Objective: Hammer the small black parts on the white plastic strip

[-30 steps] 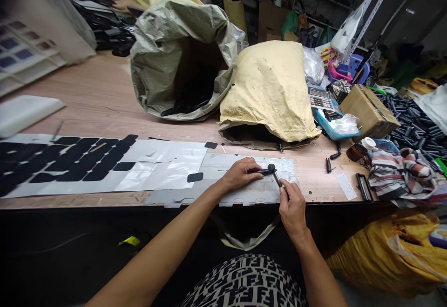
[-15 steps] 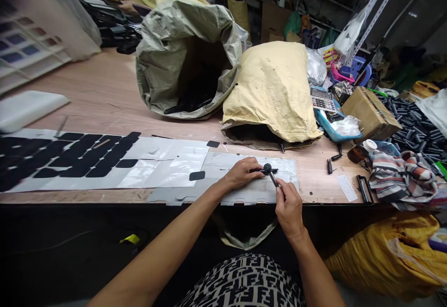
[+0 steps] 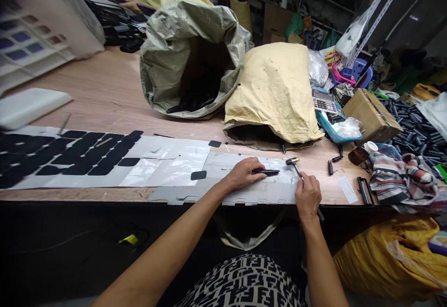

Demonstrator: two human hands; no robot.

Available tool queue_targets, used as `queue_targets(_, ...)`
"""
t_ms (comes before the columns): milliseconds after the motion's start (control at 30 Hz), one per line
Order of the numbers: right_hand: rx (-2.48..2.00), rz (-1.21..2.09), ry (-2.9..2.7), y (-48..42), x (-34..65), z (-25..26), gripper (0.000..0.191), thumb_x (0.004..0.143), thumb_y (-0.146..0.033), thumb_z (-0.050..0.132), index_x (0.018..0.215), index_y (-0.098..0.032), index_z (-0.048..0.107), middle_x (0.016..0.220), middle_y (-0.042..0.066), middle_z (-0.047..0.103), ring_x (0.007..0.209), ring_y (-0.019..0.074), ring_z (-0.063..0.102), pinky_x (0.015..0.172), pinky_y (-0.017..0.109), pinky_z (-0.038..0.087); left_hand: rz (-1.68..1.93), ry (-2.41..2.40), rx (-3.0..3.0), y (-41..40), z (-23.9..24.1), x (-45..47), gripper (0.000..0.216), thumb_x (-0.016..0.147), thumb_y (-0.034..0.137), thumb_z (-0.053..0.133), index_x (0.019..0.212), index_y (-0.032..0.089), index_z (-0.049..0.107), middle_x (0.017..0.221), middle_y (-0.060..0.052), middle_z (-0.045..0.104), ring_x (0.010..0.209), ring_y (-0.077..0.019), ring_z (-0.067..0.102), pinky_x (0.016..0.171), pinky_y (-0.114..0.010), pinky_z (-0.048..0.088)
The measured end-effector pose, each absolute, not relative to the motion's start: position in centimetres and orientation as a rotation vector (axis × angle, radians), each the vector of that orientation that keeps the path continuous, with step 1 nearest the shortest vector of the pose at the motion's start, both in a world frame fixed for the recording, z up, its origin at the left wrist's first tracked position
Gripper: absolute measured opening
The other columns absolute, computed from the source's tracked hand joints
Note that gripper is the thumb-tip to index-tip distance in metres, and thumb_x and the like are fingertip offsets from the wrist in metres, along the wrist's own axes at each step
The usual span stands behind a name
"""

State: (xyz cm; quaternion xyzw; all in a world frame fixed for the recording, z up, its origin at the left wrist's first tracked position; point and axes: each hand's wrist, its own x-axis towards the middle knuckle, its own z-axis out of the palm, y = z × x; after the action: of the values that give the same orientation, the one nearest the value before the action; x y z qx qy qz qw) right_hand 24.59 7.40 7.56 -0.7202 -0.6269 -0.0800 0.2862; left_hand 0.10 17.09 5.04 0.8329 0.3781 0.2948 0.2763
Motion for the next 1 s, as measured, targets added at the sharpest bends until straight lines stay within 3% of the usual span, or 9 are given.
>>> queue_targets(333, -2.035, -0.526, -1.756, 7.7, 25.3, 6.3, 0.027, 0.094, -0.022, 0.047, 0.112, -0.020, 0.067, 0.090, 0.006, 0.060, 0.083, 0.0202, 0.048, 0.073, 0.031, 0.034, 0.797, 0.969, 2.341, 16.2, 5.9, -0.1, 0.022, 0.093, 0.037, 0.055, 0.097, 0.019, 0.068, 0.089, -0.005, 0.063, 0.084, -0.0190, 0.057, 0.078, -0.032, 0.044)
queue_targets(500, -2.044, -0.542, -1.759, 7.6, 25.2, 6.3, 0.027, 0.094, -0.022, 0.046, 0.113, -0.021, 0.066, 0.090, 0.006, 0.059, 0.083, 0.0203, 0.047, 0.073, 0.031, 0.033, 0.787, 0.759, 2.503, 9.1, 6.9, -0.7, 0.025, 0.096, 0.038, 0.050, 0.103, 0.021, 0.067, 0.088, -0.008, 0.065, 0.076, -0.0187, 0.059, 0.068, -0.032, 0.044)
queue_targets(633, -2.063, -0.538, -1.764, 7.7, 25.2, 6.3, 0.027, 0.094, -0.022, 0.046, 0.113, -0.020, 0.065, 0.090, 0.006, 0.059, 0.083, 0.0206, 0.046, 0.073, 0.032, 0.032, 0.692, 0.643, 2.484, 3.2, 3.6, -1.2, 0.025, 0.098, 0.034, 0.045, 0.107, 0.022, 0.065, 0.082, -0.006, 0.065, 0.070, -0.0171, 0.060, 0.062, -0.030, 0.044)
queue_targets(833, -2.042, -0.559, -1.769, 7.7, 25.3, 6.1, 0.027, 0.094, -0.022, 0.046, 0.113, -0.020, 0.065, 0.090, 0.006, 0.059, 0.083, 0.0200, 0.047, 0.073, 0.031, 0.032, 0.277, 1.166, 2.186, 1.8, -4.6, -2.8, 0.023, 0.096, 0.032, 0.046, 0.103, 0.027, 0.067, 0.088, -0.003, 0.071, 0.083, -0.0210, 0.069, 0.070, -0.029, 0.051)
queue_targets(933, -2.065, -0.576, -1.770, 7.7, 25.3, 6.1, 0.027, 0.094, -0.023, 0.047, 0.113, -0.021, 0.066, 0.089, 0.005, 0.059, 0.082, 0.0195, 0.047, 0.073, 0.030, 0.032, 0.012, 1.269, 2.058, 2.4, -5.1, -3.1, 0.028, 0.090, 0.026, 0.051, 0.113, 0.028, 0.067, 0.107, -0.006, 0.071, 0.104, -0.0247, 0.067, 0.084, -0.032, 0.051)
queue_targets(1000, -2.078, -0.577, -1.770, 7.7, 25.3, 6.1, 0.027, 0.094, -0.023, 0.047, 0.114, -0.021, 0.066, 0.089, 0.005, 0.060, 0.083, 0.0194, 0.047, 0.073, 0.030, 0.033, -0.065, 1.188, 2.026, 2.6, -3.2, -2.8, 0.032, 0.089, 0.026, 0.053, 0.117, 0.026, 0.067, 0.113, -0.007, 0.070, 0.108, -0.0260, 0.066, 0.087, -0.032, 0.049)
